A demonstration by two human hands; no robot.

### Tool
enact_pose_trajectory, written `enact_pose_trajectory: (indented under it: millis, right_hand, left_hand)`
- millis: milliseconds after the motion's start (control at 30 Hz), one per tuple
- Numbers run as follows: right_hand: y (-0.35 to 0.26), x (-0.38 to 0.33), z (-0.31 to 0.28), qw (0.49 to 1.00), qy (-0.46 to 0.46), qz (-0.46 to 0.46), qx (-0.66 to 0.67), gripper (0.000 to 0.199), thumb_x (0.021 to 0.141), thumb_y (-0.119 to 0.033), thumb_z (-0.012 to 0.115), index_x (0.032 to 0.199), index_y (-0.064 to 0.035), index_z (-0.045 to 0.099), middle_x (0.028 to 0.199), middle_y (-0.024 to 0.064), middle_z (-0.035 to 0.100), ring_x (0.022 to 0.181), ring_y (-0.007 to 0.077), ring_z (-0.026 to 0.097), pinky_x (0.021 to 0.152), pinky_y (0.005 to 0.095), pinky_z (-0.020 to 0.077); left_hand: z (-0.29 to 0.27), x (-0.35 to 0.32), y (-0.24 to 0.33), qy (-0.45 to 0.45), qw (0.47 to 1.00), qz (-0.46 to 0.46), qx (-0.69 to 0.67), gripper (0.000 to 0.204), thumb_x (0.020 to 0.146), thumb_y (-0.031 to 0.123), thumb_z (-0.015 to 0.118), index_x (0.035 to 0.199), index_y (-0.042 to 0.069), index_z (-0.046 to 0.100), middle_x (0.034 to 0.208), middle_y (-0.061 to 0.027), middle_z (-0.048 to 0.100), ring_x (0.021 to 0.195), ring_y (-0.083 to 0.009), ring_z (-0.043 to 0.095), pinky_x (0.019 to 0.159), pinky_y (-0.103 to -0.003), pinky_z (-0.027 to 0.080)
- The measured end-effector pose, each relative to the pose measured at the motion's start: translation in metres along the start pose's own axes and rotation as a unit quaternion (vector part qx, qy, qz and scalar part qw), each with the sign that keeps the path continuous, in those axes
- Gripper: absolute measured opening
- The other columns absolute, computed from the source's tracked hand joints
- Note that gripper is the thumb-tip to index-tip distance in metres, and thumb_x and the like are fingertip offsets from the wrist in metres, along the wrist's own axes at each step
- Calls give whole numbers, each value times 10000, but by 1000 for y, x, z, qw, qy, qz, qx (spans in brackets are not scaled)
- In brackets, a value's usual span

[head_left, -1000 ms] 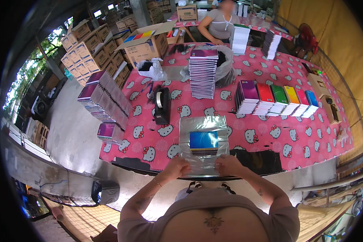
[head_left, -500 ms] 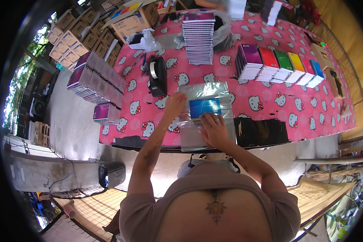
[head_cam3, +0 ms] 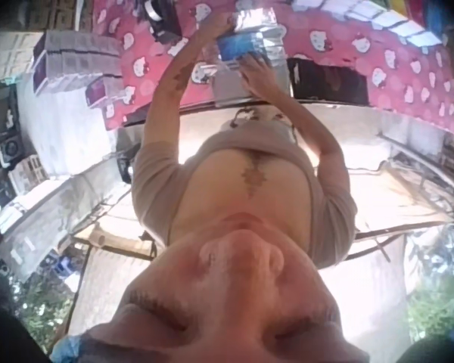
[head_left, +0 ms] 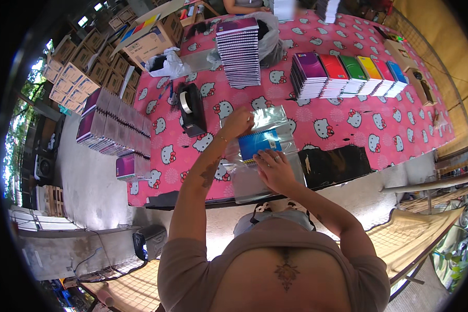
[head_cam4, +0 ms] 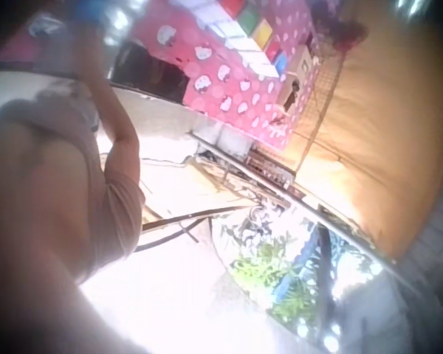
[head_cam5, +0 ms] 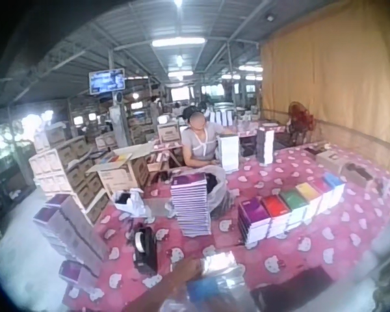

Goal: The person wraps individual small notebooks in silver foil packaging, secures the foil with adhesive tape, and then sorts the packaged notebooks by color into different stacks on a table.

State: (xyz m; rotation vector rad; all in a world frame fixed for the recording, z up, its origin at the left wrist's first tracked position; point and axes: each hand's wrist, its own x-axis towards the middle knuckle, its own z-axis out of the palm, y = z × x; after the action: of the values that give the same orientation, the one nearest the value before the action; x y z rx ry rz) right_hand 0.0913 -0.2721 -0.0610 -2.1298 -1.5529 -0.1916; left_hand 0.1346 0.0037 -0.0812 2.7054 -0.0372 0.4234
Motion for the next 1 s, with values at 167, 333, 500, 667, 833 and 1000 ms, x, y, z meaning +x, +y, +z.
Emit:
enact_pose_trajectory:
  millis: [167, 333, 500, 667, 833, 1000]
  right_hand:
    - [4, 3, -2, 1000, -1, -19, 3, 503, 838, -165, 665, 1317, -68, 548, 1356, 125, 518, 1267, 308, 482, 1060, 504, 375]
    - [2, 7, -4, 1000, 4, -21, 17, 478, 833, -160, 662, 1292, -62, 570, 1329, 126, 540, 1256, 307, 495, 1049, 493, 384]
    - [2, 2, -6, 1000, 1, -13, 17, 477, 820, -155, 668, 1279, -56, 585, 1317, 130, 550, 1262, 308, 495, 1045, 494, 384]
    - [5, 3, -3, 999, 27, -24, 18, 469, 818, -152, 666, 1271, -55, 590, 1316, 131, 549, 1251, 313, 503, 1047, 495, 380]
    - [2, 4, -6, 1000, 9, -11, 19, 482, 814, -144, 669, 1280, -56, 585, 1320, 124, 549, 1247, 308, 504, 1049, 496, 378]
    - [-1, 2, -2, 1000, 19, -4, 17, 479, 814, -136, 666, 1282, -64, 587, 1333, 114, 547, 1251, 304, 500, 1056, 502, 373]
  left_hand:
    - [3, 5, -4, -97, 995, -21, -16, 148, 789, 196, 716, 867, 72, 731, 945, -116, 658, 926, -324, 638, 815, -433, 514]
    - [9, -5, -14, 12, 999, -13, -33, 143, 812, 220, 713, 834, 86, 754, 1000, -110, 655, 975, -304, 630, 842, -424, 518]
    - [9, 0, -14, 3, 999, -41, 28, 161, 839, 219, 702, 955, 121, 755, 1022, -89, 632, 991, -295, 625, 839, -412, 529]
    - [22, -12, -18, 46, 998, -22, 33, 231, 855, 246, 702, 1067, 157, 732, 1055, -68, 608, 996, -267, 623, 823, -397, 539]
    - [42, -22, -30, 111, 991, 16, 74, 257, 866, 231, 695, 1115, 168, 713, 1086, -58, 605, 979, -280, 610, 819, -396, 538]
    - [51, -26, -39, 168, 984, 48, 37, 256, 861, 199, 696, 1116, 169, 700, 1062, -70, 615, 978, -312, 592, 808, -421, 526]
